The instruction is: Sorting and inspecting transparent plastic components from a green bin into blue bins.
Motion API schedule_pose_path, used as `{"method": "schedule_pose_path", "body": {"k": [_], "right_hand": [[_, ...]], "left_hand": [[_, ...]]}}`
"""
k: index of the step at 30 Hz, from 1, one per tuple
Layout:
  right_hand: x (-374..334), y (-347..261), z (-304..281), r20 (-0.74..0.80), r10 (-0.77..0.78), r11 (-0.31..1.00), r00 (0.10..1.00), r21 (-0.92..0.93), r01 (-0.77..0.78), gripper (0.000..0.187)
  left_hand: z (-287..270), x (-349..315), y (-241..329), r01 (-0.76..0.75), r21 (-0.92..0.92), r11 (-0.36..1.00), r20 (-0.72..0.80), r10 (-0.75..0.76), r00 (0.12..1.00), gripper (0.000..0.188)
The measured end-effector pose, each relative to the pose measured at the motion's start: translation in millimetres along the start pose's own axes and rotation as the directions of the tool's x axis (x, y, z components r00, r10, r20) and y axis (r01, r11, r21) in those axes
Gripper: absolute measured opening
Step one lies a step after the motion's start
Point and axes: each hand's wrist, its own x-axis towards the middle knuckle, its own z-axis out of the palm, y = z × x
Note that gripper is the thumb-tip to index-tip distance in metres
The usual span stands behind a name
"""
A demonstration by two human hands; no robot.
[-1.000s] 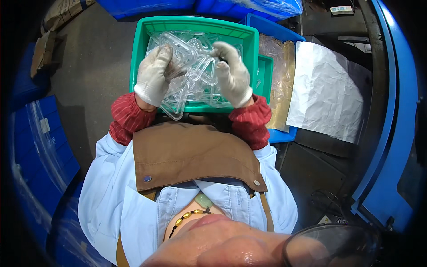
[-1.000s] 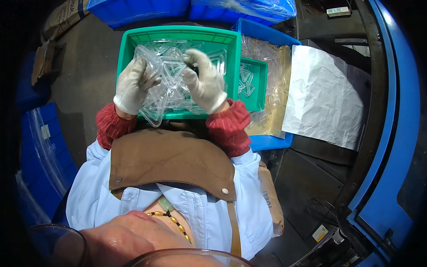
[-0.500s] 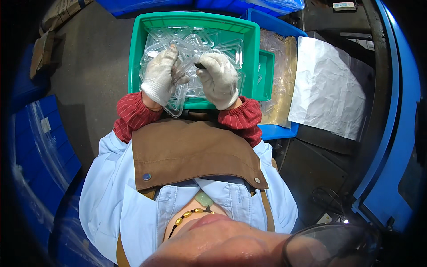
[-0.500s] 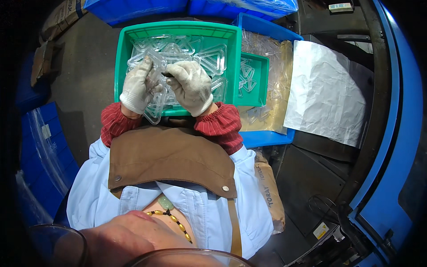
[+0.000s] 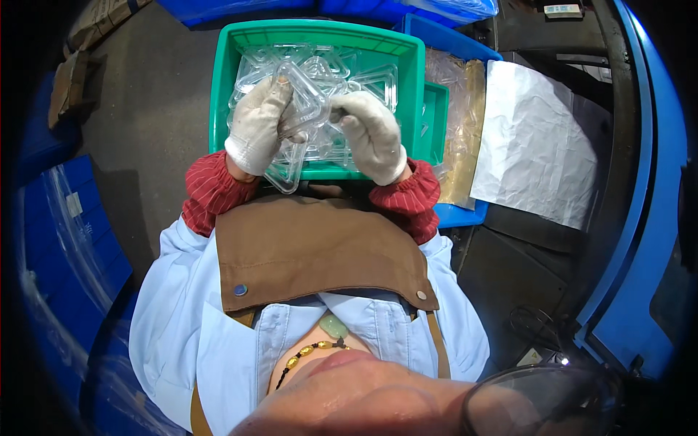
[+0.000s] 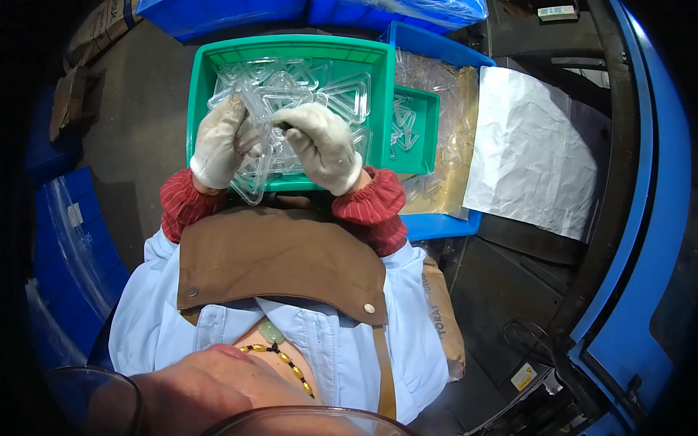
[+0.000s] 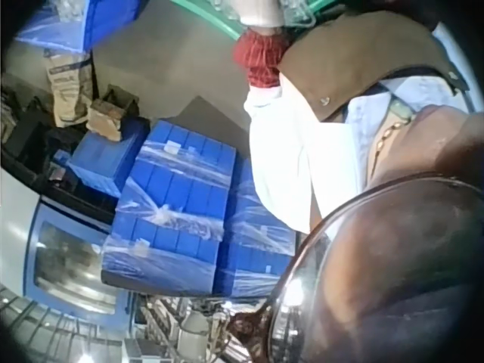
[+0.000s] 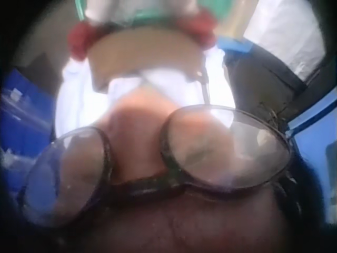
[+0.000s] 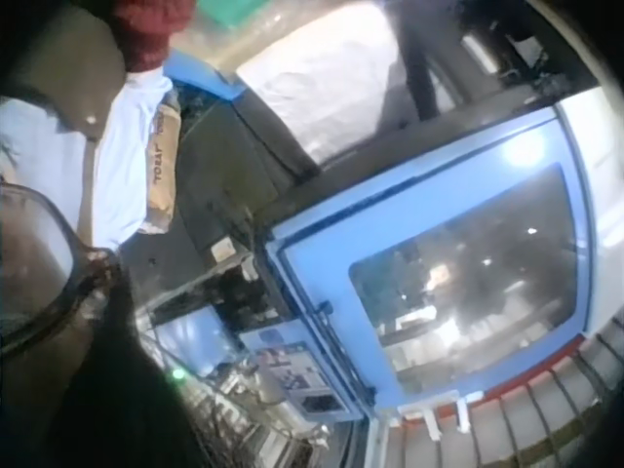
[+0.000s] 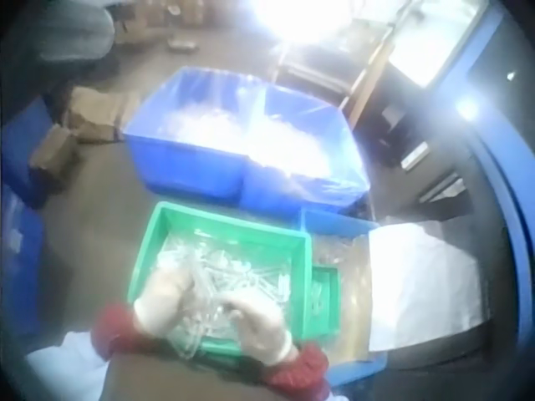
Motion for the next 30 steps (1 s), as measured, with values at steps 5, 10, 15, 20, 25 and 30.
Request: {"method": "schedule_pose_path", "body": {"k": [5, 10, 15, 20, 25, 30], "right_hand": [[-4, 2, 1, 0.027, 0.044, 0.995, 0.999, 0.085, -0.046, 0.017], [-6, 3, -5, 0.183, 0.046, 0.992, 0.982, 0.11, -0.067, 0.027], [-1, 16, 10, -0.117, 0.194, 0.98, 0.974, 0.074, -0.186, 0.021], [1, -17, -14, 0.002, 0.533, 0.743, 0.846, 0.477, -0.469, 0.035], [5, -26, -13, 0.056, 0.622, 0.763, 0.781, 0.182, -0.62, 0.017], [1, -9, -7, 0.088, 0.501, 0.866, 0.861, -0.049, -0.499, 0.011]], "left_hand": [[-2, 2, 1, -0.04, 0.008, 0.999, 0.041, 0.04, 0.998, 0.025], [-6, 1, 0, -0.077, 0.031, 0.997, 0.098, 0.074, 0.992, 0.026], [20, -20, -17, -0.56, 0.471, 0.681, 0.449, 0.362, 0.817, 0.025], [4, -11, 1, -0.115, 0.288, 0.951, 0.146, 0.075, 0.987, 0.018], [17, -12, 9, -0.275, 0.235, 0.932, 0.141, 0.248, 0.958, 0.018], [7, 5, -4, -0.288, 0.366, 0.885, -0.009, 0.313, 0.95, 0.018]]}}
